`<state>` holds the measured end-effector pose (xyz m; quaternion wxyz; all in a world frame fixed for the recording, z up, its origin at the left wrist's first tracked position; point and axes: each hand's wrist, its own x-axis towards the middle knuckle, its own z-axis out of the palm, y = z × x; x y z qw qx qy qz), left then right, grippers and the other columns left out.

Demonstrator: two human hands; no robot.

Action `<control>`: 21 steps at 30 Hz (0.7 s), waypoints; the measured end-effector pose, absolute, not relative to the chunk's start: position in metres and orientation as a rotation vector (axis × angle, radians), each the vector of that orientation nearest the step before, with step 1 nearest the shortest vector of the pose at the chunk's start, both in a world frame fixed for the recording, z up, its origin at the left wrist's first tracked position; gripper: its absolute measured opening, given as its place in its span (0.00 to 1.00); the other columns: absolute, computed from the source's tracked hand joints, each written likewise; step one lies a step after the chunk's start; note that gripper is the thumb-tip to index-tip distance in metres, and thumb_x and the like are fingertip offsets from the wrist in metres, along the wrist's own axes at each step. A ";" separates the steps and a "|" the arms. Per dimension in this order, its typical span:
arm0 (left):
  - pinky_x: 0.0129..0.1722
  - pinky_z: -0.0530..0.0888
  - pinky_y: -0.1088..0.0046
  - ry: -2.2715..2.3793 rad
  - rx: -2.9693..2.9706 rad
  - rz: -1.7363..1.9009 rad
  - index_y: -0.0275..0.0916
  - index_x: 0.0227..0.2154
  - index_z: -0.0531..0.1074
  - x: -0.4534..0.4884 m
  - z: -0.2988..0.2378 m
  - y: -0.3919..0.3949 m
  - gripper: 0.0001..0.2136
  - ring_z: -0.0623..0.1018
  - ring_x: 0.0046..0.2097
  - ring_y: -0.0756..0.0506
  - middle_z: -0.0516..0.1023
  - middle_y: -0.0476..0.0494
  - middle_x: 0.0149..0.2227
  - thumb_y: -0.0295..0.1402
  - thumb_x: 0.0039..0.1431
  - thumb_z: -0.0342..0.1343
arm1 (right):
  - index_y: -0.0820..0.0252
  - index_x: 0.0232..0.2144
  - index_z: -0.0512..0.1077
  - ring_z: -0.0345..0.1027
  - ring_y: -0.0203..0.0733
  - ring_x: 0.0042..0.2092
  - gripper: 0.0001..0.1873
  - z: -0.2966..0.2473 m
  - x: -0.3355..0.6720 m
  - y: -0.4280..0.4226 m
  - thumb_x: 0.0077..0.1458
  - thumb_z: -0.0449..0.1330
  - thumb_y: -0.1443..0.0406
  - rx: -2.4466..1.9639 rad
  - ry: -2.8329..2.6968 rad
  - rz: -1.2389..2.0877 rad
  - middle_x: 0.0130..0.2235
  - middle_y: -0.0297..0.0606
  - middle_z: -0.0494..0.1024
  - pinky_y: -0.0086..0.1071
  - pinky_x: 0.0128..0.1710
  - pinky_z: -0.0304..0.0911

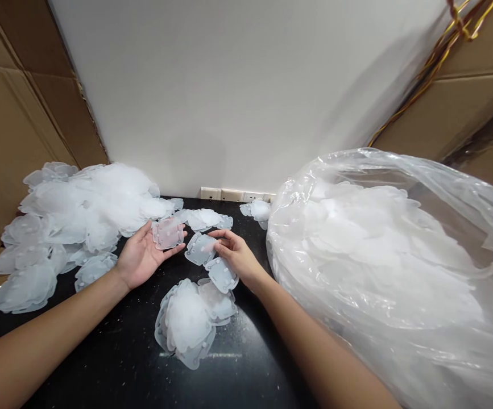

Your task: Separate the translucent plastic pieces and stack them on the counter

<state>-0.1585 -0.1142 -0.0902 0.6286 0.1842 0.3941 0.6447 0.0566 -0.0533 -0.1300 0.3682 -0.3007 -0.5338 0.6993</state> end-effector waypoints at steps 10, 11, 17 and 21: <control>0.53 0.73 0.53 0.930 0.425 1.447 0.31 0.52 0.72 -0.157 -0.089 -0.115 0.20 0.79 0.51 0.36 0.80 0.31 0.49 0.40 0.70 0.42 | 0.56 0.42 0.71 0.67 0.36 0.28 0.20 -0.130 0.057 -0.055 0.49 0.69 0.56 -0.736 -1.396 1.817 0.31 0.34 0.75 0.30 0.27 0.63; 0.52 0.73 0.53 0.932 0.425 1.446 0.31 0.52 0.72 -0.157 -0.089 -0.115 0.20 0.79 0.51 0.36 0.80 0.31 0.49 0.40 0.70 0.42 | 0.56 0.42 0.71 0.67 0.36 0.28 0.21 -0.130 0.058 -0.055 0.48 0.69 0.55 -0.737 -1.390 1.823 0.31 0.34 0.75 0.29 0.26 0.63; 0.54 0.72 0.53 0.912 0.427 1.429 0.32 0.54 0.70 -0.158 -0.089 -0.115 0.21 0.78 0.52 0.36 0.80 0.32 0.49 0.41 0.70 0.42 | 0.58 0.39 0.74 0.65 0.33 0.27 0.23 -0.124 0.060 -0.057 0.45 0.71 0.52 -0.720 -1.478 1.958 0.28 0.31 0.75 0.28 0.27 0.60; 0.57 0.69 0.51 0.842 0.461 1.364 0.33 0.57 0.67 -0.157 -0.088 -0.118 0.23 0.78 0.54 0.35 0.80 0.32 0.50 0.43 0.70 0.41 | 0.60 0.31 0.77 0.67 0.37 0.32 0.21 -0.119 0.061 -0.061 0.57 0.61 0.48 -0.662 -1.991 1.695 0.32 0.37 0.77 0.32 0.34 0.62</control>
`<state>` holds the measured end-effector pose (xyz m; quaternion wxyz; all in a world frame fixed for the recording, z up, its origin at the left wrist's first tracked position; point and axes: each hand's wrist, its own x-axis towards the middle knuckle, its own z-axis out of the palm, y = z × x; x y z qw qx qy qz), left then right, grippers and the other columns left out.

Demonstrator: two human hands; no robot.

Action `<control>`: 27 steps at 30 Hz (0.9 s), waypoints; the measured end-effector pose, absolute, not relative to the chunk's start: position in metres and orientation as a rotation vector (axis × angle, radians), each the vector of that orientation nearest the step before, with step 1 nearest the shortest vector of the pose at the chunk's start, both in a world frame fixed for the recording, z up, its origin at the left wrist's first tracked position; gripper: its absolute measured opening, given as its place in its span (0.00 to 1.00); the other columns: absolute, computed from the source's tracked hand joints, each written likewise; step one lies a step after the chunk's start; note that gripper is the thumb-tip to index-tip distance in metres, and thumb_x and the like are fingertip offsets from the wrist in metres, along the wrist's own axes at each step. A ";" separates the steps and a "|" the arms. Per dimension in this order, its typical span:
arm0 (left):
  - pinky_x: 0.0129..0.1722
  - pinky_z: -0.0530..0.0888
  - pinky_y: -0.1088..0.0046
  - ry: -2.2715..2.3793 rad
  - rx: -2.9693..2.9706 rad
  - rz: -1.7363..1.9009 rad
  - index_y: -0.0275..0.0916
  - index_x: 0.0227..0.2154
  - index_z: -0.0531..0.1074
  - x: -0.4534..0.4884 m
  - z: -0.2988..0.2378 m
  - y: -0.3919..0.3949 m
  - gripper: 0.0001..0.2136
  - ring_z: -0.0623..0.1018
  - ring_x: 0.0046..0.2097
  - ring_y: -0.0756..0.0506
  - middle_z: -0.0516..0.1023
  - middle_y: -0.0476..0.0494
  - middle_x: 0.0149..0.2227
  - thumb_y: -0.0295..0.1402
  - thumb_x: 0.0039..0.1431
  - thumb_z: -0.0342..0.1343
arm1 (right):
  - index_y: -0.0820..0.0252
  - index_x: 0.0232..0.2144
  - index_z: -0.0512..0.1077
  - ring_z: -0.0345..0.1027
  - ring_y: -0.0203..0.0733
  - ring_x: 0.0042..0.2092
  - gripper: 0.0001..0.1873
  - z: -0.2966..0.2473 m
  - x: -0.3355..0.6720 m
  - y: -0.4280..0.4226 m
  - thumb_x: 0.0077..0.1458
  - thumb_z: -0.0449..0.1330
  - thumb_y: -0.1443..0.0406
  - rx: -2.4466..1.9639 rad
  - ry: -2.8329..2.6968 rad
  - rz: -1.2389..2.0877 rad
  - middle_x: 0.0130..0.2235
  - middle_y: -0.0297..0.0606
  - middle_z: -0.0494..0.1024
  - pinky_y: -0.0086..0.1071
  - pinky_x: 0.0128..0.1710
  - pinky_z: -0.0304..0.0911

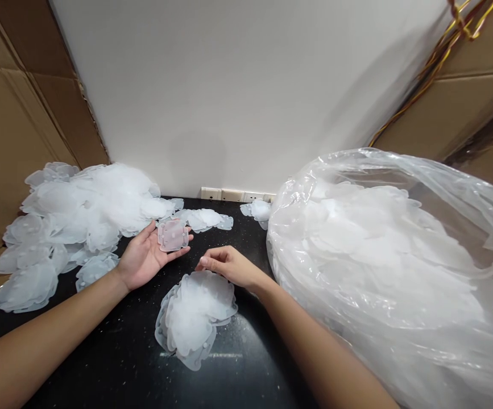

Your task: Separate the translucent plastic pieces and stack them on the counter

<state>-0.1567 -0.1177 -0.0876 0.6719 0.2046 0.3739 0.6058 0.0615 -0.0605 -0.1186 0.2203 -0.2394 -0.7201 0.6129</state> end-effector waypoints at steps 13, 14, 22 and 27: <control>0.61 0.62 0.52 0.641 0.572 1.170 0.35 0.65 0.57 -0.158 -0.095 -0.121 0.30 0.75 0.57 0.36 0.76 0.29 0.55 0.50 0.69 0.40 | 0.56 0.34 0.72 0.68 0.46 0.51 0.04 -0.132 0.051 -0.065 0.59 0.59 0.70 -0.493 -2.236 0.347 0.53 0.44 0.70 0.41 0.47 0.69; 0.61 0.62 0.53 0.625 0.578 1.159 0.35 0.65 0.57 -0.159 -0.097 -0.120 0.30 0.74 0.57 0.36 0.75 0.29 0.55 0.50 0.69 0.40 | 0.55 0.35 0.71 0.67 0.47 0.53 0.05 -0.132 0.050 -0.066 0.60 0.58 0.70 -0.464 -2.252 0.306 0.54 0.44 0.70 0.43 0.49 0.68; 0.59 0.66 0.55 0.625 0.655 1.120 0.35 0.58 0.67 -0.154 -0.096 -0.124 0.29 0.72 0.59 0.37 0.73 0.31 0.58 0.53 0.67 0.42 | 0.55 0.42 0.70 0.63 0.52 0.57 0.07 -0.133 0.049 -0.067 0.60 0.58 0.69 -0.494 -2.248 0.326 0.57 0.48 0.69 0.51 0.54 0.64; 0.61 0.63 0.54 0.798 0.911 1.091 0.37 0.54 0.72 -0.157 -0.102 -0.120 0.29 0.72 0.58 0.35 0.76 0.33 0.53 0.55 0.64 0.45 | 0.54 0.34 0.71 0.65 0.51 0.55 0.04 -0.126 0.048 -0.070 0.60 0.56 0.67 -0.590 -2.086 0.594 0.51 0.43 0.75 0.50 0.54 0.61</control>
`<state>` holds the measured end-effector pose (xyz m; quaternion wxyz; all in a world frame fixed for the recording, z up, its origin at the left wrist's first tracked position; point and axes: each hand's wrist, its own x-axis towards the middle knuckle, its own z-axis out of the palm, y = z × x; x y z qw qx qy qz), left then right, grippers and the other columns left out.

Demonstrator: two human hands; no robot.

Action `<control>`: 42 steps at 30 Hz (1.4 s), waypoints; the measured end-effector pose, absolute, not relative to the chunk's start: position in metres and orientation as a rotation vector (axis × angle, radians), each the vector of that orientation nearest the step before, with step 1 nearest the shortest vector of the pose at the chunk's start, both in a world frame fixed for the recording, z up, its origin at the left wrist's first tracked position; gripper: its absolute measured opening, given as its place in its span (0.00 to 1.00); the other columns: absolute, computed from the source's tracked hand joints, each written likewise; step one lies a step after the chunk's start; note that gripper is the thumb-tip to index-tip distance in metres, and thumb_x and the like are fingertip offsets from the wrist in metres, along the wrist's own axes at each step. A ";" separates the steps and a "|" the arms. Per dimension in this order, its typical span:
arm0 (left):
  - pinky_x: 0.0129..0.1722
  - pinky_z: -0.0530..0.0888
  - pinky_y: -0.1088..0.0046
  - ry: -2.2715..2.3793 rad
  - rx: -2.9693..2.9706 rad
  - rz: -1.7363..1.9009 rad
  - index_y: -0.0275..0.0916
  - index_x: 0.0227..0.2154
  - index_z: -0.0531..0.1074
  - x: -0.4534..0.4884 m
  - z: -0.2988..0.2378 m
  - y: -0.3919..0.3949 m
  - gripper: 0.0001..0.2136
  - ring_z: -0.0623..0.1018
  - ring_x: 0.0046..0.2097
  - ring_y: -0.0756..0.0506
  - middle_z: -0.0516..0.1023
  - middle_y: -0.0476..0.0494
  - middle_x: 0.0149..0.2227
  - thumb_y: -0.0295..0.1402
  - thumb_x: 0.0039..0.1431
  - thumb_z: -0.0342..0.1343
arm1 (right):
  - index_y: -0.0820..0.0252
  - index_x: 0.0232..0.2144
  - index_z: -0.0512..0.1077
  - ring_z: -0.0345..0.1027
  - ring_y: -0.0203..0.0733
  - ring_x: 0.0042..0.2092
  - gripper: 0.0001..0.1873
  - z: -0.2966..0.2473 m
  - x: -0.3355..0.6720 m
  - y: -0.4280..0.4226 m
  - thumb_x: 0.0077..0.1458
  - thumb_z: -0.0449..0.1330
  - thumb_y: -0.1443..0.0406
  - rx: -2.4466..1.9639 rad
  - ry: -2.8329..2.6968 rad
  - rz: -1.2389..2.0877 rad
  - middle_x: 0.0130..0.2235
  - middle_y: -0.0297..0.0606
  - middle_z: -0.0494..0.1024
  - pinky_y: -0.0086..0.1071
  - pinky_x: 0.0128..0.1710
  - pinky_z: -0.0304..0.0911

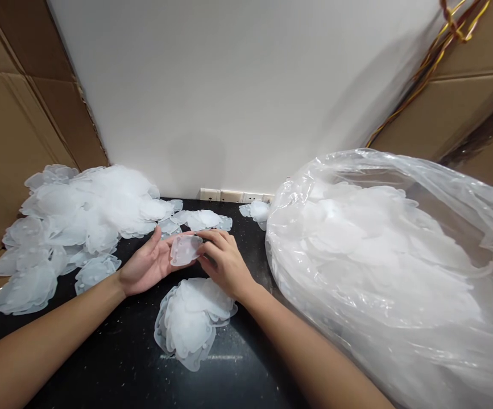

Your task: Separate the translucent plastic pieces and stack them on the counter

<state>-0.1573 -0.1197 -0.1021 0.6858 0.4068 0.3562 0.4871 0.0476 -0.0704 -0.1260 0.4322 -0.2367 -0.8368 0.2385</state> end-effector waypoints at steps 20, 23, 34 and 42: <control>0.52 0.65 0.55 1.714 1.911 1.077 0.44 0.23 0.70 -0.201 -0.122 -0.086 0.05 0.70 0.38 0.38 0.70 0.43 0.29 0.33 0.50 0.60 | 0.57 0.30 0.75 0.64 0.36 0.30 0.07 -0.117 0.056 -0.066 0.58 0.61 0.61 -0.738 -2.196 1.112 0.29 0.35 0.74 0.32 0.30 0.59; 0.46 0.67 0.61 1.737 1.910 1.092 0.43 0.22 0.69 -0.196 -0.115 -0.090 0.05 0.69 0.35 0.41 0.70 0.46 0.27 0.31 0.50 0.58 | 0.57 0.30 0.74 0.65 0.36 0.28 0.08 -0.127 0.054 -0.060 0.57 0.60 0.59 -0.782 -2.065 1.200 0.26 0.32 0.73 0.32 0.30 0.60; 0.56 0.68 0.59 1.183 2.047 0.910 0.45 0.36 0.80 -0.155 -0.106 -0.119 0.08 0.75 0.54 0.37 0.81 0.42 0.46 0.34 0.59 0.56 | 0.56 0.44 0.67 0.75 0.38 0.37 0.31 -0.136 0.039 -0.063 0.40 0.75 0.55 -0.681 -1.088 2.027 0.39 0.36 0.78 0.33 0.38 0.70; 0.52 0.72 0.60 1.367 1.769 1.335 0.45 0.42 0.79 -0.153 -0.102 -0.122 0.10 0.74 0.52 0.39 0.74 0.40 0.49 0.38 0.58 0.59 | 0.54 0.42 0.71 0.73 0.38 0.34 0.24 -0.129 0.047 -0.061 0.42 0.72 0.62 -0.642 -1.130 1.979 0.37 0.35 0.79 0.32 0.35 0.68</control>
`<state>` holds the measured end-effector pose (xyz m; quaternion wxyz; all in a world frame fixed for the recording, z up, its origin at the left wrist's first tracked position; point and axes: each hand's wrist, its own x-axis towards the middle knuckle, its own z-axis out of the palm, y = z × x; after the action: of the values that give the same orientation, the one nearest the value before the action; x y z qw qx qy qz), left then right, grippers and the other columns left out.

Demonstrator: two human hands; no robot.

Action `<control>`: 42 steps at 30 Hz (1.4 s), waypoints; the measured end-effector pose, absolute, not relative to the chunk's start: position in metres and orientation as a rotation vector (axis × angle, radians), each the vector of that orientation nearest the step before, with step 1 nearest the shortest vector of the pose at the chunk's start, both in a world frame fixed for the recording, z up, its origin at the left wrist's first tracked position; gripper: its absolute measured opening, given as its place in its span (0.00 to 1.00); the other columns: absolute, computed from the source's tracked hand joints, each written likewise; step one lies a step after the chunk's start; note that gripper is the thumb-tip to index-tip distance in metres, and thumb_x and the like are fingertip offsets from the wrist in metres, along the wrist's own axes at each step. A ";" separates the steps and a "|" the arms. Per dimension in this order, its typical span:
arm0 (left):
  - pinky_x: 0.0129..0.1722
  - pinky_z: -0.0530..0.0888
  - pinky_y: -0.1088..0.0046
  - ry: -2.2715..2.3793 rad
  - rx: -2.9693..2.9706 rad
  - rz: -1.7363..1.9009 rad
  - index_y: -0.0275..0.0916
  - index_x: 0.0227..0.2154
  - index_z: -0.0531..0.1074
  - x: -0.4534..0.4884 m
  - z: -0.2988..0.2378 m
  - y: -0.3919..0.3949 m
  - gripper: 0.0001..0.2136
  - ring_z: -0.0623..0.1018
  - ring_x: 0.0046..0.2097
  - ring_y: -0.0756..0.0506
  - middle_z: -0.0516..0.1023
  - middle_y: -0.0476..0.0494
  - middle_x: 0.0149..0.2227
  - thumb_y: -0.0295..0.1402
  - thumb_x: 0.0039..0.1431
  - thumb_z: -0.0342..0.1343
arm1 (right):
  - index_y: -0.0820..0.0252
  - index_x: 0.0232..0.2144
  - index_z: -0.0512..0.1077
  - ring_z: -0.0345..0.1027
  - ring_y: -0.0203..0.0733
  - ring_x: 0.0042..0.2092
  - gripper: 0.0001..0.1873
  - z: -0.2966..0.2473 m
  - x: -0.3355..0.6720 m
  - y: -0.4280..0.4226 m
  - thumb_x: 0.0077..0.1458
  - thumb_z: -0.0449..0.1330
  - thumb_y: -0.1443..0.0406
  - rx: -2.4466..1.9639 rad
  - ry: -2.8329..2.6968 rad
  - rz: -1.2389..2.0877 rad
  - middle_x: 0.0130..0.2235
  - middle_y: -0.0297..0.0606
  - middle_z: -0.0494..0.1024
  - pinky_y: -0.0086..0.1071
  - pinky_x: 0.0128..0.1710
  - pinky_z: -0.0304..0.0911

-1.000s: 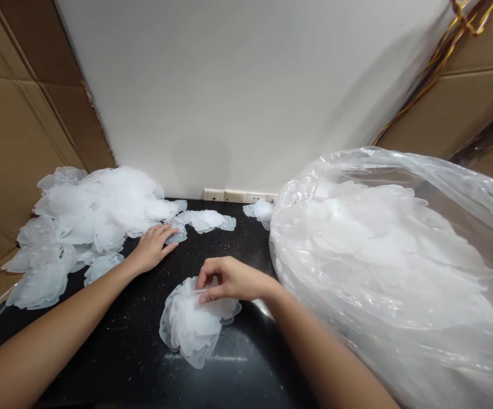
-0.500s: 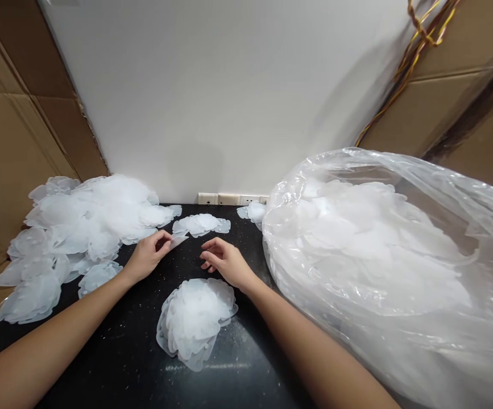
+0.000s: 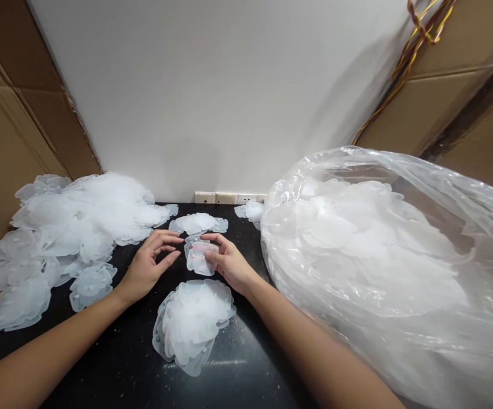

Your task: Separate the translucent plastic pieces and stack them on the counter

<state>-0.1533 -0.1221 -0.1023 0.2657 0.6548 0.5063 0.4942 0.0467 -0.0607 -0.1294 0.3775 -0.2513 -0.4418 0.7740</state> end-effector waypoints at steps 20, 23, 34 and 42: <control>0.66 0.51 0.46 1.425 2.098 0.717 0.47 0.51 0.76 -0.171 -0.137 -0.112 0.17 0.62 0.66 0.32 0.71 0.40 0.61 0.37 0.58 0.59 | 0.57 0.39 0.77 0.72 0.43 0.46 0.17 -0.131 0.049 -0.057 0.45 0.71 0.61 -0.569 -1.286 1.853 0.44 0.38 0.80 0.38 0.51 0.65; 0.65 0.56 0.46 1.497 2.287 0.512 0.45 0.54 0.73 -0.171 -0.135 -0.112 0.17 0.62 0.67 0.34 0.68 0.39 0.64 0.34 0.63 0.54 | 0.62 0.34 0.78 0.72 0.41 0.41 0.19 -0.133 0.049 -0.056 0.49 0.69 0.52 -0.640 -1.273 1.830 0.37 0.39 0.80 0.36 0.47 0.66; 0.54 0.71 0.57 1.393 2.620 0.514 0.39 0.44 0.72 -0.171 -0.122 -0.098 0.08 0.74 0.52 0.39 0.77 0.39 0.44 0.30 0.63 0.54 | 0.64 0.43 0.75 0.78 0.43 0.38 0.25 -0.123 0.047 -0.060 0.68 0.47 0.51 -0.623 -0.896 2.219 0.37 0.47 0.82 0.39 0.43 0.73; 0.44 0.74 0.65 1.370 2.651 0.476 0.39 0.42 0.71 -0.170 -0.122 -0.100 0.09 0.76 0.44 0.42 0.74 0.40 0.43 0.27 0.62 0.49 | 0.68 0.49 0.71 0.79 0.44 0.41 0.33 -0.114 0.047 -0.062 0.69 0.37 0.49 -0.653 -0.848 2.257 0.40 0.52 0.82 0.41 0.45 0.73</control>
<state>-0.1696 -0.1001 -0.1224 0.0598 0.8757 0.4526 0.1573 0.0468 -0.0619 -0.1144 0.3162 -0.2481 -0.3222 0.8571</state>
